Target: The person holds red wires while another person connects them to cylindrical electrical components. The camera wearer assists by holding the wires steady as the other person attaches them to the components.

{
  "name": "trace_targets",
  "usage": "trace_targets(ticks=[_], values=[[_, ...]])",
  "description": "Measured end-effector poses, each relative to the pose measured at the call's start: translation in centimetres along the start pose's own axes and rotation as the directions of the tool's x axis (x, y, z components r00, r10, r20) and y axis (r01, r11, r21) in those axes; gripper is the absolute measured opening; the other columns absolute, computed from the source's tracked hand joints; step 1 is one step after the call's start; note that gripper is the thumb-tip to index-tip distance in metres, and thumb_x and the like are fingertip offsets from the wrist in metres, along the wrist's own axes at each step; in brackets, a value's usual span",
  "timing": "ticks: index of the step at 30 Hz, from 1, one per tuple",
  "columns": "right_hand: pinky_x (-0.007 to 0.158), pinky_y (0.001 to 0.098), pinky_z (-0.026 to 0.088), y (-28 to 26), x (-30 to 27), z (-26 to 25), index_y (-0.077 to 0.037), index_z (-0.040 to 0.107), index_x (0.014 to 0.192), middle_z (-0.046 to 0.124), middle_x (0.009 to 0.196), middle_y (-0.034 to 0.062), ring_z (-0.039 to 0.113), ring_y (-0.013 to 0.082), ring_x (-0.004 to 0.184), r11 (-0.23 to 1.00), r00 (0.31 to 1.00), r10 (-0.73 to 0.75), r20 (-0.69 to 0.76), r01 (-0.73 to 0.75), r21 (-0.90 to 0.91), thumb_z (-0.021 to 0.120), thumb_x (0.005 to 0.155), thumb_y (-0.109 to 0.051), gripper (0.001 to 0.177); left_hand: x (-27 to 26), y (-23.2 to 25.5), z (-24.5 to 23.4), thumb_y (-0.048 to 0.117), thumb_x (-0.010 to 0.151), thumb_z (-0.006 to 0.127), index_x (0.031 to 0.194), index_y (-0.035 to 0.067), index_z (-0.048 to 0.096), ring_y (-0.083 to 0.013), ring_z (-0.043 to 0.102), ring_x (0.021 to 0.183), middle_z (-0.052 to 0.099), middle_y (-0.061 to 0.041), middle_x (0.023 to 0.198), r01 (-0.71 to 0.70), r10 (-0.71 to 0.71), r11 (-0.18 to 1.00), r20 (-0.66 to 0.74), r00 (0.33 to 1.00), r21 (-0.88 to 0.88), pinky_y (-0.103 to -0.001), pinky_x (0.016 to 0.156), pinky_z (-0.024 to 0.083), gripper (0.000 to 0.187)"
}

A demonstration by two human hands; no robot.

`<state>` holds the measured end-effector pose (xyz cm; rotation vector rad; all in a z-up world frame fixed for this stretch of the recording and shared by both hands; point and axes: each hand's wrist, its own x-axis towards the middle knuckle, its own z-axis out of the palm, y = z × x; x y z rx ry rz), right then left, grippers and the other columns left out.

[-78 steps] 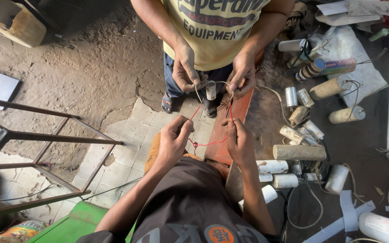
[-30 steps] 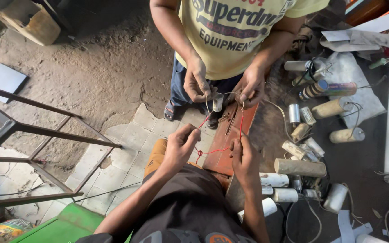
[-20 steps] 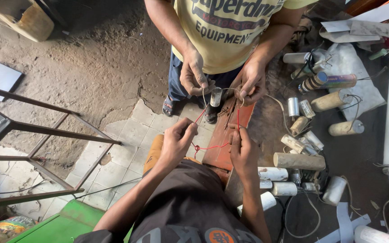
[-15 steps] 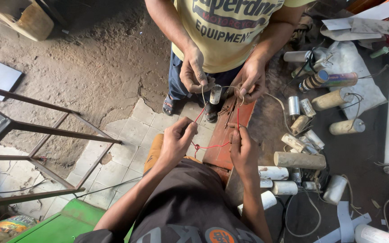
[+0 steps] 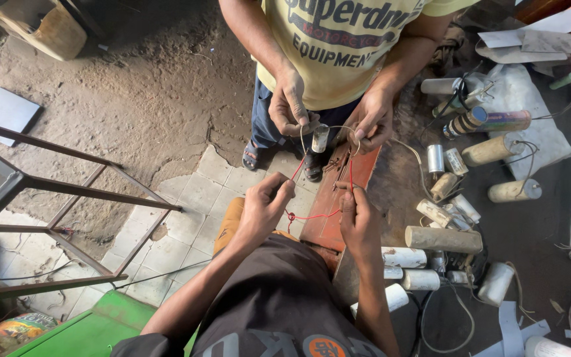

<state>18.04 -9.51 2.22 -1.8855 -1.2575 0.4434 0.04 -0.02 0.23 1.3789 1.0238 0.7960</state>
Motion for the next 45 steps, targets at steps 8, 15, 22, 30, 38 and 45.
trace_targets(ticks=[8,15,22,30,38,45], values=[[0.054,0.0319,0.049,2.7,-0.7,0.0,-0.013,0.070,0.120,0.062,0.061,0.0048,0.067,0.0123,0.057,0.997,0.997,0.058,0.042,-0.056,-0.056,0.043,0.106,-0.038,0.039,0.1,-2.2,1.4,0.021,0.100,0.063,0.092,-0.001,0.067,-0.0046,0.052,0.069,0.062,-0.002,0.071,-0.068,0.068,0.989,-0.010,0.998,-0.133,-0.028,0.060,0.046,0.024],[0.062,0.0330,0.048,10.6,2.4,3.3,-0.008,0.067,0.126,0.058,0.077,0.0030,0.058,0.0159,0.065,0.993,0.995,-0.070,0.070,0.063,0.095,0.044,0.113,-0.042,0.043,0.8,-4.0,2.3,0.023,0.106,0.063,0.104,-0.001,0.070,-0.0075,0.062,0.078,0.068,-0.003,0.082,-0.121,0.121,0.978,-0.007,0.993,-0.172,-0.031,0.069,0.053,0.025],[0.059,0.0329,0.047,10.1,8.7,10.5,-0.009,0.067,0.125,0.058,0.075,0.0044,0.058,0.0157,0.062,0.996,0.986,-0.068,0.150,0.058,0.071,0.044,0.112,-0.038,0.039,2.2,-5.8,2.3,0.032,0.107,0.063,0.101,0.004,0.072,-0.0074,0.062,0.073,0.068,-0.004,0.077,-0.107,0.106,0.994,-0.020,0.994,-0.031,-0.029,0.069,0.054,0.030],[0.056,0.0327,0.047,7.4,1.4,4.2,-0.010,0.066,0.124,0.057,0.072,0.0060,0.057,0.0154,0.058,0.997,0.991,0.064,0.118,-0.069,0.033,0.043,0.110,-0.033,0.036,0.9,-4.4,1.3,0.024,0.104,0.062,0.100,0.000,0.069,-0.0038,0.062,0.076,0.069,-0.003,0.080,-0.120,0.120,0.983,-0.007,0.993,-0.142,-0.026,0.067,0.053,0.025],[0.055,0.0319,0.048,2.8,-0.3,1.5,-0.009,0.067,0.122,0.060,0.069,0.0059,0.059,0.0150,0.057,0.999,0.997,0.047,0.054,-0.047,0.012,0.045,0.107,-0.029,0.034,0.0,-3.1,0.7,0.022,0.098,0.062,0.088,0.000,0.068,-0.0046,0.045,0.060,0.055,0.003,0.064,-0.006,0.005,0.997,-0.003,1.000,-0.080,-0.028,0.052,0.037,0.026],[0.054,0.0293,0.053,2.2,-0.6,1.6,-0.008,0.064,0.121,0.065,0.073,0.0043,0.066,0.0128,0.057,0.993,0.998,0.051,0.047,-0.056,0.100,0.048,0.104,-0.027,0.030,0.2,-3.0,0.8,0.023,0.097,0.063,0.085,0.000,0.067,-0.0045,0.045,0.062,0.054,0.002,0.065,-0.030,0.030,0.998,0.000,1.000,-0.050,-0.027,0.054,0.039,0.027]])
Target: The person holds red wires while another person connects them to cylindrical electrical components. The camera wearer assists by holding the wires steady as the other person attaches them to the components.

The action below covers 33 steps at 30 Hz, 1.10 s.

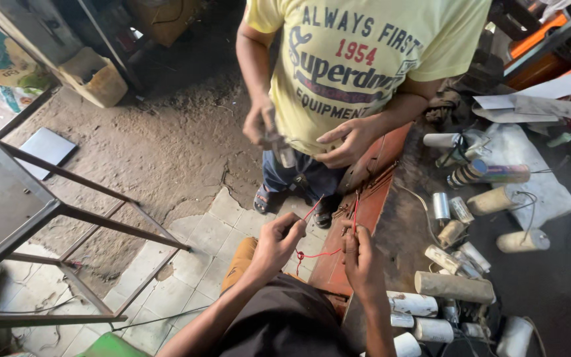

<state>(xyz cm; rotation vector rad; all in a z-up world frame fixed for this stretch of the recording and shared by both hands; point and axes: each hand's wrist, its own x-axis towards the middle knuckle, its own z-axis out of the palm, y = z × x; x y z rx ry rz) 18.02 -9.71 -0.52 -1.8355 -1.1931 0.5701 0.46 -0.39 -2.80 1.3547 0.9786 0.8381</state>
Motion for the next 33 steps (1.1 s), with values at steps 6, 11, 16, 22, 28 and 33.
trace_targets(ticks=[6,11,16,22,28,33], values=[[0.054,0.0279,0.052,1.3,0.0,0.4,-0.007,0.065,0.118,0.064,0.072,0.0041,0.066,0.0107,0.056,0.999,0.999,-0.041,-0.021,0.041,0.025,0.052,0.104,-0.023,0.025,-0.3,-0.7,0.0,0.024,0.097,0.064,0.084,0.000,0.066,-0.0047,0.045,0.062,0.053,0.002,0.064,0.015,-0.015,1.000,-0.007,1.000,0.008,-0.027,0.055,0.038,0.027],[0.053,0.0270,0.049,1.3,-0.4,0.2,-0.004,0.068,0.125,0.064,0.075,0.0039,0.060,0.0107,0.056,0.990,0.993,-0.107,-0.044,0.110,0.085,0.055,0.104,-0.016,0.027,-0.4,-0.6,-0.1,0.022,0.099,0.063,0.082,0.000,0.065,-0.0038,0.044,0.063,0.053,0.002,0.066,-0.074,0.074,0.997,-0.016,0.997,-0.020,-0.025,0.055,0.039,0.028],[0.059,0.0243,0.052,0.7,-0.4,0.0,-0.002,0.064,0.132,0.065,0.086,0.0043,0.063,0.0091,0.066,0.953,0.975,-0.217,-0.044,0.221,0.205,0.054,0.105,-0.011,0.030,-0.8,-0.6,-0.6,0.023,0.100,0.059,0.083,0.002,0.063,-0.0058,0.044,0.045,0.045,0.002,0.058,0.149,-0.146,0.985,0.038,0.989,-0.082,-0.026,0.040,0.039,0.027],[0.076,0.0251,0.056,1.2,-1.2,0.3,0.001,0.062,0.124,0.065,0.092,0.0049,0.066,0.0094,0.081,0.893,0.997,-0.077,0.005,0.067,0.445,0.054,0.106,-0.013,0.023,-1.6,-2.1,-0.8,0.020,0.105,0.055,0.083,0.001,0.061,-0.0041,0.041,0.053,0.047,0.003,0.062,0.080,-0.071,0.989,0.073,0.995,-0.126,-0.024,0.048,0.034,0.029],[0.074,0.0278,0.058,2.3,-1.8,1.1,-0.001,0.063,0.104,0.067,0.091,0.0051,0.066,0.0102,0.079,0.835,0.999,0.038,-0.015,-0.024,0.550,0.056,0.105,-0.019,0.019,-1.9,-3.3,-1.4,0.023,0.107,0.050,0.081,0.002,0.055,-0.0062,0.045,0.060,0.052,0.000,0.066,0.066,-0.059,0.992,0.065,0.996,-0.112,-0.025,0.055,0.039,0.034],[0.079,0.0302,0.054,2.6,-2.3,1.5,-0.002,0.061,0.099,0.063,0.092,0.0044,0.061,0.0115,0.083,0.742,0.999,-0.035,-0.019,0.039,0.670,0.054,0.111,-0.026,0.028,-2.1,-2.8,-1.4,0.024,0.110,0.046,0.085,0.002,0.054,-0.0076,0.048,0.067,0.057,-0.003,0.075,0.033,-0.014,0.978,0.094,0.995,-0.204,-0.026,0.062,0.043,0.035]])
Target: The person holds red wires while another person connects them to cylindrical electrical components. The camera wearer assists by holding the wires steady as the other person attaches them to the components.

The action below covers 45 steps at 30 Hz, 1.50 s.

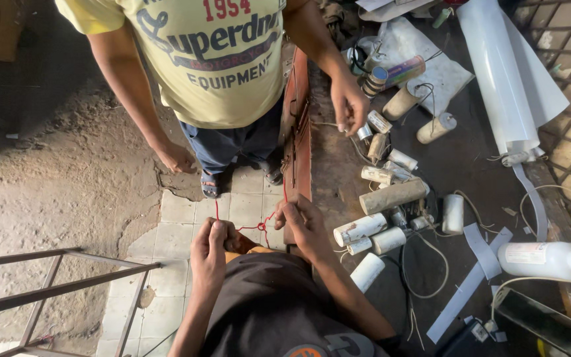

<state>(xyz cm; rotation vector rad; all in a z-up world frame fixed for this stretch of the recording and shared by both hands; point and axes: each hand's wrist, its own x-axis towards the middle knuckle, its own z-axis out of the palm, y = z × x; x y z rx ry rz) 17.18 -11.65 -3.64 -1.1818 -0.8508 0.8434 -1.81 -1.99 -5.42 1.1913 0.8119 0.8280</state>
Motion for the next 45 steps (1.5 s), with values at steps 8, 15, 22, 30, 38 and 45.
trace_targets(ticks=[8,15,22,30,38,45], values=[[0.078,0.0289,0.053,-0.4,0.1,0.2,-0.003,0.063,0.097,0.063,0.085,0.0027,0.061,0.0110,0.080,0.996,0.998,0.055,0.014,-0.054,-0.065,0.051,0.110,-0.031,0.033,-0.6,0.3,0.4,0.025,0.110,0.045,0.090,0.003,0.059,-0.0076,0.049,0.068,0.060,-0.003,0.076,-0.001,0.001,0.994,-0.002,1.000,0.106,-0.024,0.063,0.042,0.033],[0.074,0.0307,0.051,3.2,-1.0,-1.5,-0.002,0.062,0.095,0.066,0.085,0.0057,0.063,0.0140,0.080,0.991,0.992,0.067,-0.110,-0.079,-0.107,0.052,0.109,-0.024,0.027,-1.1,-0.7,0.6,0.021,0.111,0.046,0.084,0.003,0.056,-0.0080,0.050,0.066,0.059,-0.001,0.072,-0.026,0.027,0.999,-0.006,1.000,0.040,-0.026,0.062,0.043,0.034],[0.079,0.0339,0.053,5.4,0.1,-3.7,-0.006,0.054,0.099,0.057,0.093,0.0063,0.056,0.0158,0.078,0.986,0.992,0.065,-0.107,-0.047,0.161,0.047,0.112,-0.019,0.020,-0.6,-1.1,2.8,0.022,0.106,0.056,0.087,0.001,0.056,-0.0051,0.049,0.067,0.049,0.002,0.070,-0.032,0.038,0.997,-0.082,0.996,0.077,-0.027,0.059,0.044,0.029],[0.079,0.0321,0.049,2.4,1.5,-2.0,-0.007,0.047,0.088,0.048,0.081,0.0043,0.048,0.0158,0.078,0.995,0.985,0.048,-0.166,-0.033,0.095,0.050,0.114,-0.022,0.030,0.5,-1.7,4.0,0.025,0.105,0.059,0.086,0.002,0.055,-0.0033,0.041,0.069,0.044,0.004,0.071,-0.070,0.071,0.997,-0.084,0.994,0.010,-0.029,0.057,0.037,0.030],[0.072,0.0343,0.047,3.4,0.8,-2.1,-0.007,0.047,0.084,0.046,0.074,0.0040,0.044,0.0153,0.072,0.989,0.988,-0.080,-0.135,0.096,0.114,0.050,0.112,-0.020,0.031,-0.6,-2.5,3.3,0.021,0.103,0.057,0.083,0.004,0.056,-0.0014,0.047,0.068,0.050,0.004,0.069,-0.023,0.021,0.999,-0.052,0.998,-0.046,-0.025,0.059,0.042,0.027],[0.067,0.0324,0.046,2.3,-0.8,-0.3,-0.006,0.049,0.076,0.047,0.070,0.0033,0.049,0.0143,0.067,0.997,0.973,0.032,-0.228,-0.014,0.079,0.053,0.099,-0.017,0.026,-1.5,-2.5,1.7,0.014,0.105,0.056,0.076,0.003,0.051,-0.0063,0.046,0.059,0.049,0.002,0.063,0.022,-0.029,0.995,-0.078,0.997,-0.093,-0.026,0.054,0.039,0.031]])
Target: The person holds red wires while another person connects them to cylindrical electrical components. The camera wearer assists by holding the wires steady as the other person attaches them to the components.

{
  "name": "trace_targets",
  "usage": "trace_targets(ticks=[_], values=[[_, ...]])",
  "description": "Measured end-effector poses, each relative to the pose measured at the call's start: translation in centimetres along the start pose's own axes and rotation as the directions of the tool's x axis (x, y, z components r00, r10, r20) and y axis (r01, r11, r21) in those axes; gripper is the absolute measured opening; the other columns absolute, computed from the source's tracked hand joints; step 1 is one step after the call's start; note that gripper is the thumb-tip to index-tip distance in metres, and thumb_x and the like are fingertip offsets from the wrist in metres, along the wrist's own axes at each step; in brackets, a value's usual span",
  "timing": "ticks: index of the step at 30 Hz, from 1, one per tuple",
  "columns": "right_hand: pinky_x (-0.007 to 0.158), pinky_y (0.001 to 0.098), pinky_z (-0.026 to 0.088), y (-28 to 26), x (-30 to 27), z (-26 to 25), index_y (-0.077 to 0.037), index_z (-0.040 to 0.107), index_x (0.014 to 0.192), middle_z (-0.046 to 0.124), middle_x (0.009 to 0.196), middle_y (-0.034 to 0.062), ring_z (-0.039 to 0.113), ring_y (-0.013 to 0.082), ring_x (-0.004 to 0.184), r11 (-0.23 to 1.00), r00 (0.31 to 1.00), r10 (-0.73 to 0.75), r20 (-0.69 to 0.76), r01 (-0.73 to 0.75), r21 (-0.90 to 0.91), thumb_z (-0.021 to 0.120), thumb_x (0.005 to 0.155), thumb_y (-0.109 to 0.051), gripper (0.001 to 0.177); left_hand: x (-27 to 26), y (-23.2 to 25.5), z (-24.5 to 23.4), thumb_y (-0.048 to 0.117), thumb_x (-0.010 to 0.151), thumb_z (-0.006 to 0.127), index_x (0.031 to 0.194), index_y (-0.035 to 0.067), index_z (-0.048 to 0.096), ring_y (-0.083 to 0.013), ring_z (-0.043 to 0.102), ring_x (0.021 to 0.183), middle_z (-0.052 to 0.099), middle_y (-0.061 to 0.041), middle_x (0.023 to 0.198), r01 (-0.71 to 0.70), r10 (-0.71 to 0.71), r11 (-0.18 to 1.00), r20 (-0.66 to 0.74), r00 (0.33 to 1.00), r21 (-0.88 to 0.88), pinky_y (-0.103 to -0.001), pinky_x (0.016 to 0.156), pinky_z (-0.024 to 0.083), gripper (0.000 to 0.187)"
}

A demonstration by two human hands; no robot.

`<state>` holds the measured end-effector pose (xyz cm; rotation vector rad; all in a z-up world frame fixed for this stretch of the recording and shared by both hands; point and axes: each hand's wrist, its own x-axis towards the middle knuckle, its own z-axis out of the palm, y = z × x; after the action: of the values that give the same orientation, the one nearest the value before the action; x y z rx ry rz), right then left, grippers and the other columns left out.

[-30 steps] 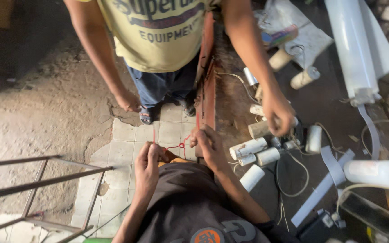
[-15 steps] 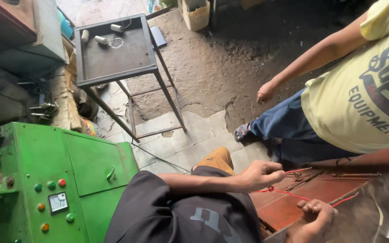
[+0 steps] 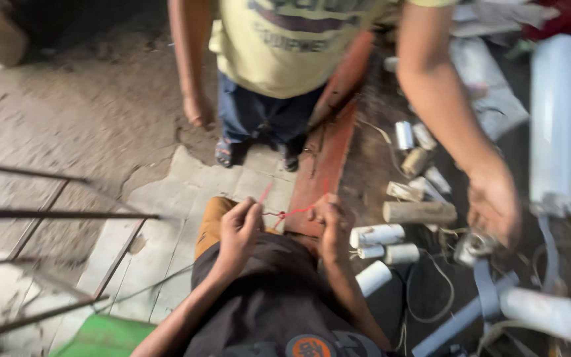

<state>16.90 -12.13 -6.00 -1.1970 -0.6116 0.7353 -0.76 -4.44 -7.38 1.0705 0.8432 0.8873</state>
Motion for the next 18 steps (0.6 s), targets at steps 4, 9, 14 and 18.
trace_targets(ticks=[4,9,14,18], values=[[0.071,0.0302,0.047,-1.4,-1.1,0.6,-0.006,0.050,0.076,0.053,0.074,0.0032,0.055,0.0143,0.073,0.994,0.997,0.005,0.083,0.004,-0.106,0.053,0.098,-0.019,0.026,-0.2,1.5,-0.6,0.016,0.107,0.050,0.081,0.003,0.056,-0.0064,0.051,0.065,0.057,0.001,0.068,-0.015,0.014,0.998,0.016,1.000,0.056,-0.024,0.062,0.042,0.029],[0.070,0.0286,0.046,-2.8,-0.9,1.5,-0.003,0.054,0.078,0.058,0.076,0.0035,0.055,0.0114,0.073,0.975,0.992,-0.017,0.127,0.045,-0.219,0.052,0.098,-0.020,0.025,-0.3,2.3,-1.0,0.018,0.109,0.049,0.084,0.001,0.058,-0.0067,0.046,0.066,0.059,-0.002,0.070,-0.021,0.017,0.989,0.028,0.999,0.146,-0.025,0.062,0.038,0.031],[0.066,0.0282,0.043,-4.1,-1.3,1.8,-0.004,0.053,0.078,0.054,0.074,0.0023,0.051,0.0098,0.071,0.947,0.990,-0.008,0.140,0.052,-0.316,0.054,0.098,-0.019,0.025,-0.5,2.3,-1.0,0.020,0.109,0.048,0.084,0.002,0.054,-0.0067,0.048,0.070,0.056,-0.002,0.074,-0.034,0.033,0.998,0.024,0.999,0.053,-0.025,0.067,0.047,0.032],[0.062,0.0279,0.040,-4.3,-1.6,2.0,-0.004,0.051,0.080,0.051,0.072,0.0010,0.047,0.0084,0.068,0.939,0.990,0.008,0.144,0.042,-0.341,0.054,0.101,-0.020,0.027,-0.7,2.1,-1.4,0.021,0.112,0.047,0.081,0.002,0.048,-0.0082,0.042,0.069,0.052,-0.003,0.073,-0.040,0.037,0.994,0.032,0.999,0.097,-0.025,0.066,0.040,0.036]])
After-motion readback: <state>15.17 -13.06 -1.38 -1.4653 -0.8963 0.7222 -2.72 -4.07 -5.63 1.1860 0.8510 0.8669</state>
